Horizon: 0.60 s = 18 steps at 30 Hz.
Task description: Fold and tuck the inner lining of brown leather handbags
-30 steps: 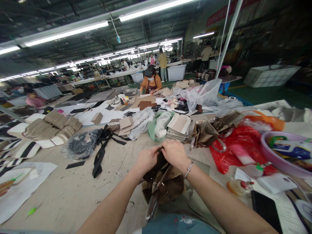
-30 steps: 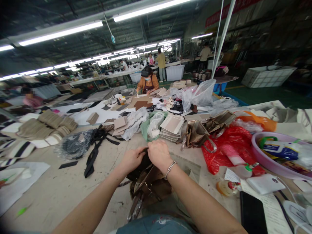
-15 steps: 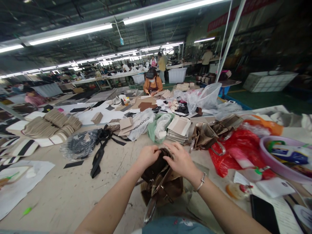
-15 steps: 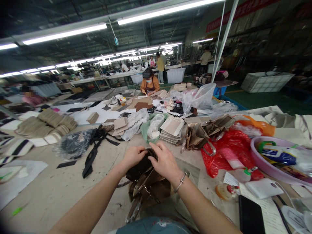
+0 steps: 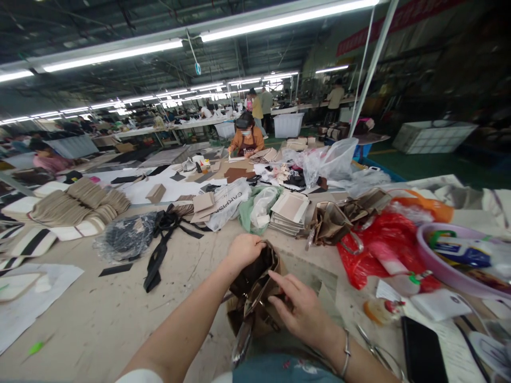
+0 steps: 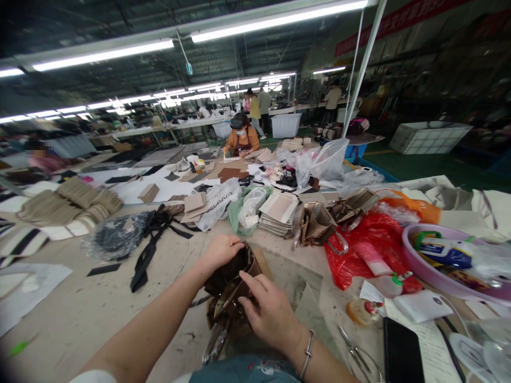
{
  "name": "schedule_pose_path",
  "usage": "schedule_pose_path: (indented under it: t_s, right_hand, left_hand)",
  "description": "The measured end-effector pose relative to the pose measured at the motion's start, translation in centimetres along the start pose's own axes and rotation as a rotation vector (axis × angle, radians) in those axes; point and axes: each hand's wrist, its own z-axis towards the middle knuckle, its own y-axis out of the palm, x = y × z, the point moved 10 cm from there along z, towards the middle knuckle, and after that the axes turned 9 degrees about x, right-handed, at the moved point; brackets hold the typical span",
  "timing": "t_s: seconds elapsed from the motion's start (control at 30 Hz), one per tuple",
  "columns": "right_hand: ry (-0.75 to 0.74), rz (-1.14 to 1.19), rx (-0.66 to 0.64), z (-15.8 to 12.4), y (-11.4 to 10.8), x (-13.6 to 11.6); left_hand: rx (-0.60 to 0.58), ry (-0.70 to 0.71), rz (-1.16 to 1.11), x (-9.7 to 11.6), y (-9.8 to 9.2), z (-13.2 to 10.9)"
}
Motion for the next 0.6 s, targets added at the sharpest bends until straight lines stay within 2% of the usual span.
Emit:
schedule_pose_path:
  t_s: [0.13,0.27,0.37,0.47,0.6]
  right_hand:
    - [-0.119,-0.111,-0.125,-0.6,2.0,-1.7]
    - [-0.280,-0.232,-0.333,-1.5,4.6,-3.7]
    - [-0.319,-0.305,-0.408,-1.7,5.7,-4.8]
    - [-0.263,-0.363,-0.395,-1.4,5.7,-4.9]
    - [-0.052,-0.441,-0.244,-0.6,3.2,-2.7]
  left_hand:
    - [0.012,-0.041,0.061,-0.1,0.1,0.0]
    - [0.020,-0.031,0.111,0.5,0.2,0.1]
    - [0.020,-0.041,0.128,0.7,0.3,0.3]
    - [0.019,-0.060,0.093,0.5,0.0,0.6]
    - [-0.003,-0.102,-0.011,-1.2,-0.9,0.6]
